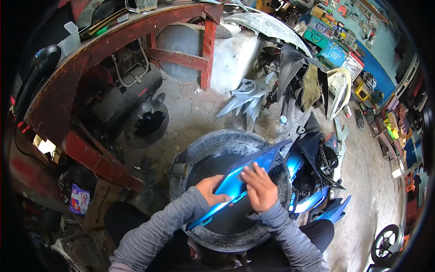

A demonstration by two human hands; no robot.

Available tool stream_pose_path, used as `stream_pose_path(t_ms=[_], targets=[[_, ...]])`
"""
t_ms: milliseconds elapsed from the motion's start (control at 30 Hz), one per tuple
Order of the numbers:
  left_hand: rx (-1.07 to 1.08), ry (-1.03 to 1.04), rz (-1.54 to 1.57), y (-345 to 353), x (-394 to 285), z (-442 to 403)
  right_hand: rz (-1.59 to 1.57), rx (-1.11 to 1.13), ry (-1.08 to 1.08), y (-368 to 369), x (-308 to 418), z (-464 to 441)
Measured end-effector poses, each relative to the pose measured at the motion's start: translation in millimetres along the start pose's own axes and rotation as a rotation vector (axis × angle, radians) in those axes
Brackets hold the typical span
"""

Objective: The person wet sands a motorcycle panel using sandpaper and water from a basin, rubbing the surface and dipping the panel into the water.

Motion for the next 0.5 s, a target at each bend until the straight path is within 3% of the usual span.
stream_pose_path(t_ms=[67, 133, 200, 267, 400, 500], targets=[[0.055, 0.211, -0.231, -2, 7, -3, 0.019, -0.024, 0.016, 3, -1, -13], [0.102, 0.190, -0.167, -1, 15, -5, 0.052, 0.020, -0.006, 8, 10, -18], [0.090, 0.305, -0.016, -2, 18, -6, 0.036, 0.106, -0.108, 10, 25, -9], [0.093, 0.272, 0.065, -5, 14, -3, -0.010, 0.141, -0.158, 1, 28, 1], [0.103, 0.187, 0.086, -7, 8, 0, 0.049, 0.027, 0.007, -5, -8, -10], [0.086, 0.143, 0.063, -3, 8, -6, 0.038, 0.085, -0.029, 2, 24, -19]])
Point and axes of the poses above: each hand's wrist, its own z-axis away from the middle knuckle, its own y-axis out of the palm, x = y × z, the point moved 3 cm from there along -z, towards the middle knuckle, and after that the axes turned 3 degrees about -x, right-handed, at the moved point
